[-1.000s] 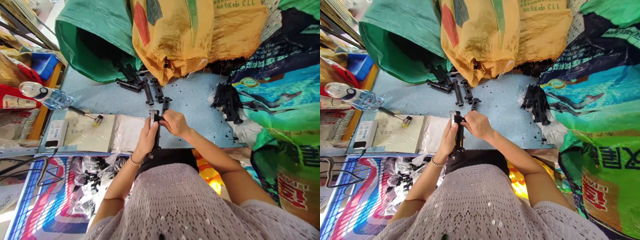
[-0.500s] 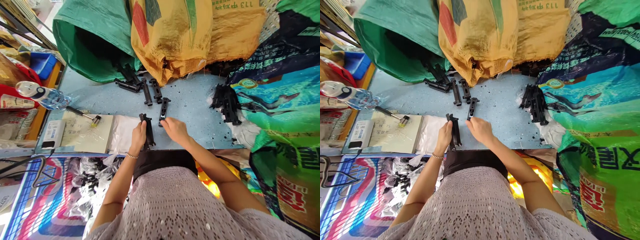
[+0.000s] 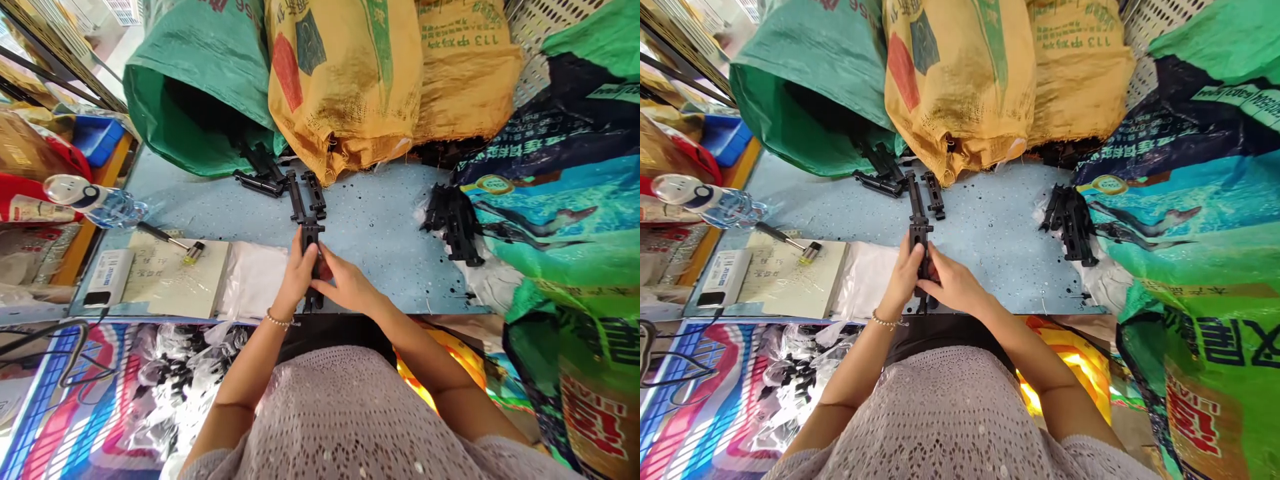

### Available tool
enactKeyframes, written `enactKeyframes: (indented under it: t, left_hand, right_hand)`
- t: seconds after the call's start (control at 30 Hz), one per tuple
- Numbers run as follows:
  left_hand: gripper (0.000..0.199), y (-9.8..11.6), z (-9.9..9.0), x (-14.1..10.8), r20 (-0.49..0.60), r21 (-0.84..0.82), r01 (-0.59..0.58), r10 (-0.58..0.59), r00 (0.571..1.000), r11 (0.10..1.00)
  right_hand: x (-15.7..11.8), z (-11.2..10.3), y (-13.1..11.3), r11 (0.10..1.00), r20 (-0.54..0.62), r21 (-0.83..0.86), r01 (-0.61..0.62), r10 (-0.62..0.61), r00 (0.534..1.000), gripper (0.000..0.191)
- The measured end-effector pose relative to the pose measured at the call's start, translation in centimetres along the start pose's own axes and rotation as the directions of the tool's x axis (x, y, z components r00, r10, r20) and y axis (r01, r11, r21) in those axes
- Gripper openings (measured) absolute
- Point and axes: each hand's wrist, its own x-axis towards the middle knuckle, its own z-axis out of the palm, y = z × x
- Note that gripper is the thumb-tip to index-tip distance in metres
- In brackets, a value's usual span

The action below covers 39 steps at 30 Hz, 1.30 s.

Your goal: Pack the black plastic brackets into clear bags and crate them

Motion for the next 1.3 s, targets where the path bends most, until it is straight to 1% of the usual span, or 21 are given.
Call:
enactKeyframes:
  t: [0.03,0.1,0.17,0.23,0.33,0.43,0.5,0.57,0.63,0.67,0.73,0.8,0.83,0.9,0.97,1.07,1.13,1.17,1.23,1.27,1.3]
  left_hand:
    - [0.059,0.6,-0.1,0.0,0.013,-0.079,0.052,-0.051,0.999,0.996]
    - [0.051,1.5,0.0,-0.4,0.076,-0.163,0.143,-0.132,0.988,0.976]
    - [0.049,2.0,0.3,-0.8,0.151,-0.213,0.192,-0.162,0.975,0.958]
    - [0.048,2.1,0.8,-1.1,0.168,-0.265,0.22,-0.179,0.969,0.939]
    - [0.044,2.0,1.0,-0.8,0.069,-0.345,0.242,-0.232,0.97,0.907]
    - [0.041,2.1,-0.1,-0.2,0.014,-0.415,0.267,-0.288,0.958,0.87]
    - [0.042,1.9,-1.3,0.0,0.015,-0.42,0.283,-0.305,0.952,0.862]
    - [0.043,1.1,-2.7,0.1,-0.029,-0.357,0.278,-0.308,0.951,0.892]
    - [0.047,-0.5,-3.6,0.0,-0.116,-0.215,0.264,-0.293,0.949,0.94]
    - [0.053,-1.5,-3.7,-0.1,-0.148,-0.125,0.268,-0.285,0.947,0.955]
    - [0.073,-3.6,-2.9,-0.7,-0.153,0.046,0.308,-0.298,0.942,0.95]
    - [0.087,-5.1,-1.1,-1.4,-0.118,0.167,0.354,-0.338,0.934,0.92]
    - [0.09,-5.6,0.1,-1.8,-0.103,0.203,0.368,-0.354,0.93,0.907]
    - [0.088,-5.8,1.9,-2.4,-0.073,0.237,0.364,-0.357,0.931,0.901]
    - [0.082,-5.3,2.6,-2.5,-0.042,0.219,0.315,-0.313,0.949,0.923]
    - [0.074,-3.7,1.7,-1.5,-0.039,0.055,0.189,-0.187,0.982,0.981]
    - [0.073,-2.4,0.7,-0.1,-0.072,-0.169,0.12,-0.134,0.988,0.978]
    - [0.073,-1.8,0.3,0.7,-0.09,-0.287,0.093,-0.124,0.988,0.953]
    - [0.076,-0.5,-0.2,2.0,-0.093,-0.454,0.078,-0.134,0.987,0.888]
    - [0.077,0.0,-0.4,2.4,-0.091,-0.48,0.082,-0.143,0.986,0.873]
    - [0.073,0.5,-0.5,2.5,-0.092,-0.464,0.085,-0.144,0.985,0.882]
  right_hand:
    - [-0.2,-0.5,-0.4,0.999,0.002,0.014,0.042,-0.043,0.999,0.046]
    - [0.5,-1.5,-0.6,0.997,-0.103,-0.069,0.048,-0.055,0.993,0.037]
    - [2.1,-2.1,0.1,0.975,-0.214,-0.219,0.029,-0.077,0.974,0.042]
    - [3.6,-2.1,0.8,0.953,-0.219,-0.302,0.002,-0.072,0.973,0.048]
    - [3.8,-0.8,0.9,0.954,-0.152,-0.294,-0.051,0.006,0.988,0.053]
    - [1.7,1.6,0.1,0.946,-0.005,-0.27,0.176,-0.184,0.983,0.049]
    - [0.1,3.1,-0.1,0.902,0.097,-0.251,0.352,-0.338,0.936,0.044]
    - [-0.5,4.0,0.1,0.885,0.175,-0.22,0.41,-0.377,0.909,0.043]
    - [0.5,3.9,0.8,0.915,0.176,-0.212,0.344,-0.311,0.934,0.045]
    - [1.6,3.5,1.3,0.935,0.125,-0.23,0.27,-0.247,0.961,0.046]
    - [4.8,2.5,2.5,0.953,-0.068,-0.295,0.069,-0.093,0.993,0.046]
    - [8.9,1.7,4.0,0.924,-0.254,-0.36,-0.127,0.034,0.967,0.049]
    - [10.9,1.6,4.9,0.9,-0.288,-0.389,-0.196,0.084,0.954,0.054]
    - [14.2,1.5,6.3,0.87,-0.275,-0.407,-0.28,0.175,0.945,0.064]
    - [15.9,1.5,7.3,0.881,-0.268,-0.321,-0.347,0.266,0.926,0.062]
    - [14.4,1.6,7.1,0.904,-0.278,0.124,-0.409,0.427,0.86,0.056]
    - [11.1,1.9,5.7,0.788,-0.166,0.494,-0.367,0.5,0.85,0.061]
    - [9.1,2.1,4.8,0.704,-0.073,0.624,-0.339,0.484,0.872,0.062]
    - [5.3,2.4,2.8,0.625,0.129,0.699,-0.347,0.367,0.921,0.061]
    - [3.9,2.2,2.0,0.661,0.194,0.662,-0.353,0.304,0.933,0.061]
    - [2.9,2.0,1.2,0.746,0.165,0.589,-0.311,0.265,0.95,0.06]
